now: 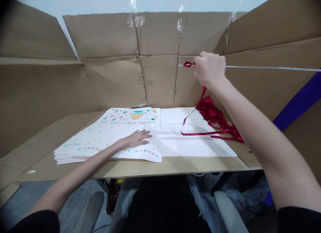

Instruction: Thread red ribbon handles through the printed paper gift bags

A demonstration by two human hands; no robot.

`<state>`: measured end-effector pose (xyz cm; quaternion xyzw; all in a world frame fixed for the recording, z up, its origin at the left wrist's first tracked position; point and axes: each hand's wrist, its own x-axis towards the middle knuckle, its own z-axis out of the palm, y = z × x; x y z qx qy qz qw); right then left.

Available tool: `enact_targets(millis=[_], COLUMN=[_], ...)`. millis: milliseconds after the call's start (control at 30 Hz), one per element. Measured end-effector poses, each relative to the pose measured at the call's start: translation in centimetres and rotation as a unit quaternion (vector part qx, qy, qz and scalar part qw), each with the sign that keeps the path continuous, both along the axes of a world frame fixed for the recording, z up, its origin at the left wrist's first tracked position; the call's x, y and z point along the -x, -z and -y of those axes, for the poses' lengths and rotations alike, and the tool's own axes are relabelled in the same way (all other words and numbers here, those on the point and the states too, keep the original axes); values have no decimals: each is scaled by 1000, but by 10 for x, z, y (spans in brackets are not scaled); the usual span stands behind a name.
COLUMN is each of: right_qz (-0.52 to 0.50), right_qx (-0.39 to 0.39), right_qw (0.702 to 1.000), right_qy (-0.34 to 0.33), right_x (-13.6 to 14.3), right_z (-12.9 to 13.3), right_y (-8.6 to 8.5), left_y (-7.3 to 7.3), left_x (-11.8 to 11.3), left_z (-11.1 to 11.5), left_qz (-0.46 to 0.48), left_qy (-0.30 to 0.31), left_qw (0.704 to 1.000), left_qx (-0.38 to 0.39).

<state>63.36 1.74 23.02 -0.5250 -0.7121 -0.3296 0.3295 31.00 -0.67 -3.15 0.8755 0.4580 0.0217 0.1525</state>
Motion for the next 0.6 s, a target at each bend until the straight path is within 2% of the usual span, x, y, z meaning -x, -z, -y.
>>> enact_targets(millis=[100, 167, 233, 300, 400, 500, 533, 567, 600], right_qz=[53, 62, 42, -12, -143, -276, -300, -318, -326], right_qx=[2, 67, 204, 375, 535, 677, 697, 708, 714], right_qw=[998, 994, 970, 903, 786, 614, 577, 553, 542], right_qy=[-18, -58, -124, -207, -275, -297, -301, -303, -302], right_x=[13, 33, 58, 85, 119, 140, 144, 147, 149], right_z=[15, 19, 17, 12, 5, 1, 0, -1, -1], right_y=[-3, 12, 40, 76, 135, 183, 195, 204, 211], left_y=[-11, -19, -26, -28, -22, -9, -6, -2, 0], left_x=[23, 34, 39, 39, 35, 30, 29, 27, 27], left_z=[16, 26, 32, 34, 31, 25, 24, 23, 22], left_qz=[12, 18, 18, 4, -22, -30, -34, -39, -43], left_qy=[-33, -66, -94, -106, -94, -76, -76, -78, -81], left_qw=[999, 998, 995, 994, 995, 997, 996, 996, 995], left_qx=[-1, 7, 9, 12, 10, -14, -23, -30, -37])
